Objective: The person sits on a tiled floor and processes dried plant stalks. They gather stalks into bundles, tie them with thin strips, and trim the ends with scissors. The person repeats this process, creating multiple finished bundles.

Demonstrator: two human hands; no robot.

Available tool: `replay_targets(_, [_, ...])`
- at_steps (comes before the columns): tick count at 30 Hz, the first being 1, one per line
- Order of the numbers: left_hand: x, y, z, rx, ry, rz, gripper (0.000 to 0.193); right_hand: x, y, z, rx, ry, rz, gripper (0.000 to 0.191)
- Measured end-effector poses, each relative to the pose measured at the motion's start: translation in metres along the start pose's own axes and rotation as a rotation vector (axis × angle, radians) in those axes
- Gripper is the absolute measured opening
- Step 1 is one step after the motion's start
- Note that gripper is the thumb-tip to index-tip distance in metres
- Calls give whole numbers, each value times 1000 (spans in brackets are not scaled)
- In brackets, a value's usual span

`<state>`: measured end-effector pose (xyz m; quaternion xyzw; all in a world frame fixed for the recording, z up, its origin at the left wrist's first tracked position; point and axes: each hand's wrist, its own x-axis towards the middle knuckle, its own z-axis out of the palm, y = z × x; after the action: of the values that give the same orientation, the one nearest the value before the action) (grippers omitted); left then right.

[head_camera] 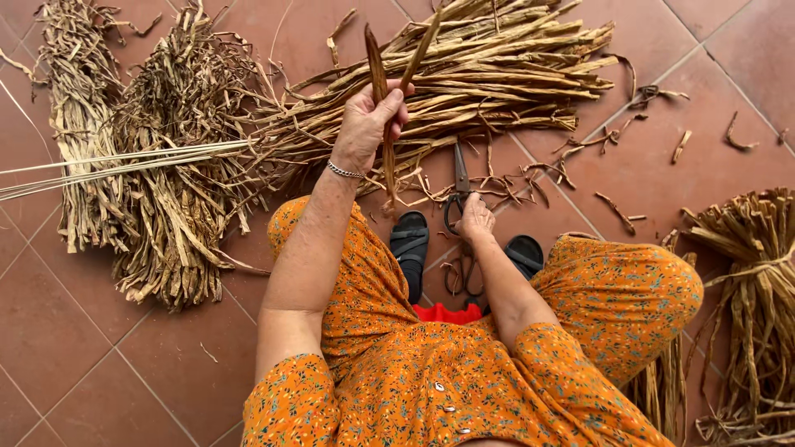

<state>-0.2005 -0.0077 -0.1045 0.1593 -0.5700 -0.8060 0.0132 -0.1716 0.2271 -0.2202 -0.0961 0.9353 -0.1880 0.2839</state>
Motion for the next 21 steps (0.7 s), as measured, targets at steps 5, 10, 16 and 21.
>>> replay_targets(5, [4,5,1,-77,3,62,15,-3,-13,-29,229,76,-28,97])
replay_targets(10, [-1,4,4,-100,-10,56,16,-15,-6,-54,1134,-325,288,54])
replay_targets(16, [-7,2,10,-38,-51,55,28,-61,19,-52,457,-240,161,68])
replay_targets(21, [-9,-1,19,0,-89,86,32,-91,38,-52,-111,-240,75,92])
